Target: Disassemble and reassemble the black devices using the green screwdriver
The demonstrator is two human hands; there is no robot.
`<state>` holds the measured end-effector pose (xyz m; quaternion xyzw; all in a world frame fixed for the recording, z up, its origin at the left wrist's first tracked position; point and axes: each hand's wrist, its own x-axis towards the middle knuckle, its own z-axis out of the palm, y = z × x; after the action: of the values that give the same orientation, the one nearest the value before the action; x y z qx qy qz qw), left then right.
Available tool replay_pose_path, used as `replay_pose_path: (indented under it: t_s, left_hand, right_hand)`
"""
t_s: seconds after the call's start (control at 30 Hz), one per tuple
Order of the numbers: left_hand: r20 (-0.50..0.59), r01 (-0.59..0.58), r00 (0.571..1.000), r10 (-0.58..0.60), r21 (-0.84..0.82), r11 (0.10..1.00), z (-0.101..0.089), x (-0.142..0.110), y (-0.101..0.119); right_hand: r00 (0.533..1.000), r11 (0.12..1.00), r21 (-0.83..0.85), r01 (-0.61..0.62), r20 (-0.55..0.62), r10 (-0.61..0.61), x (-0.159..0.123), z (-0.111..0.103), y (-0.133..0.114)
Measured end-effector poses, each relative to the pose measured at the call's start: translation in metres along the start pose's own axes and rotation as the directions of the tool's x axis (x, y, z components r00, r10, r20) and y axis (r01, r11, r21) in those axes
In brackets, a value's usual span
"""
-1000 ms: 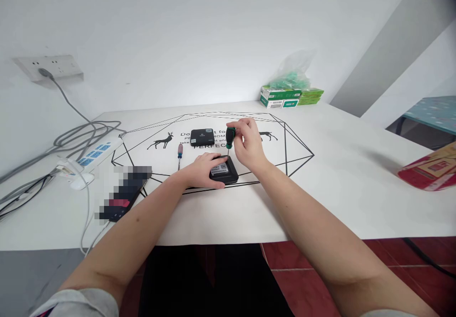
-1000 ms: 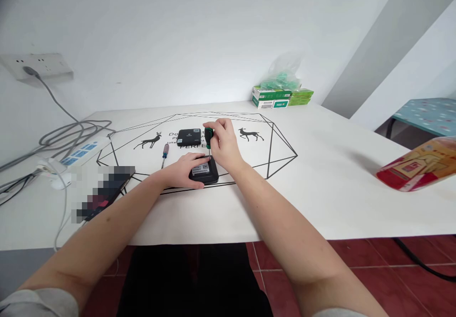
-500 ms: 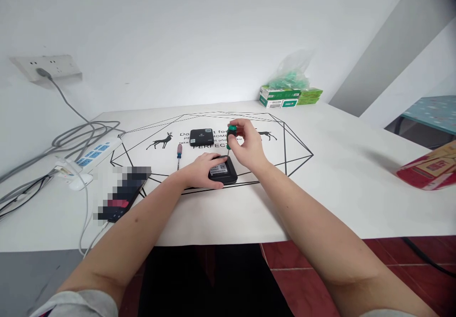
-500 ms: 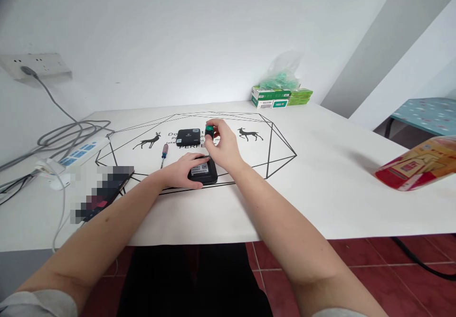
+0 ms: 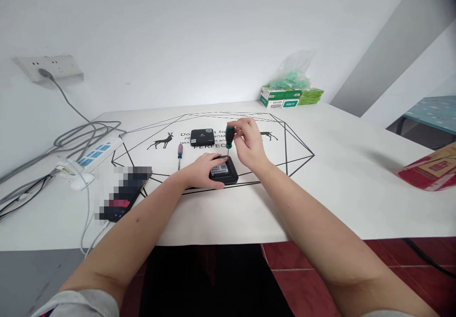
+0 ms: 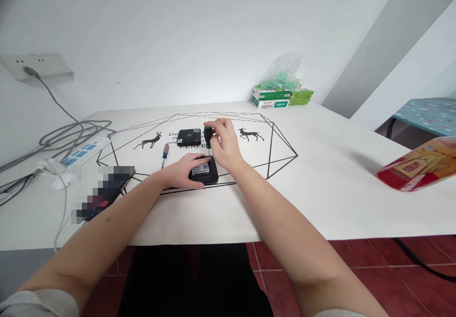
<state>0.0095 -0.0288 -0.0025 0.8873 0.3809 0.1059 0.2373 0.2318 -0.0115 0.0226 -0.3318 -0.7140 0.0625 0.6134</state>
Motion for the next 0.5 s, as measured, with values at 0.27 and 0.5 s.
replay_pose_path:
  t_s: [0.27, 0.5]
  left_hand:
    - [0.016, 0.005, 1.0, -0.005, -0.003, 1.0, -0.0025, -0.0005, 0.0044]
    - [0.029, -0.002, 1.0, 0.002, 0.012, 1.0, -0.0025, -0.0001, 0.0047]
  right_hand:
    - [0.995, 0.994, -0.035, -0.102, -0.002, 0.102, -0.0013, 0.0033, 0.0018]
    - [0.998, 0.998, -0.048, -0.047, 0.033, 0.048, -0.0014, -0.0001, -0.0002]
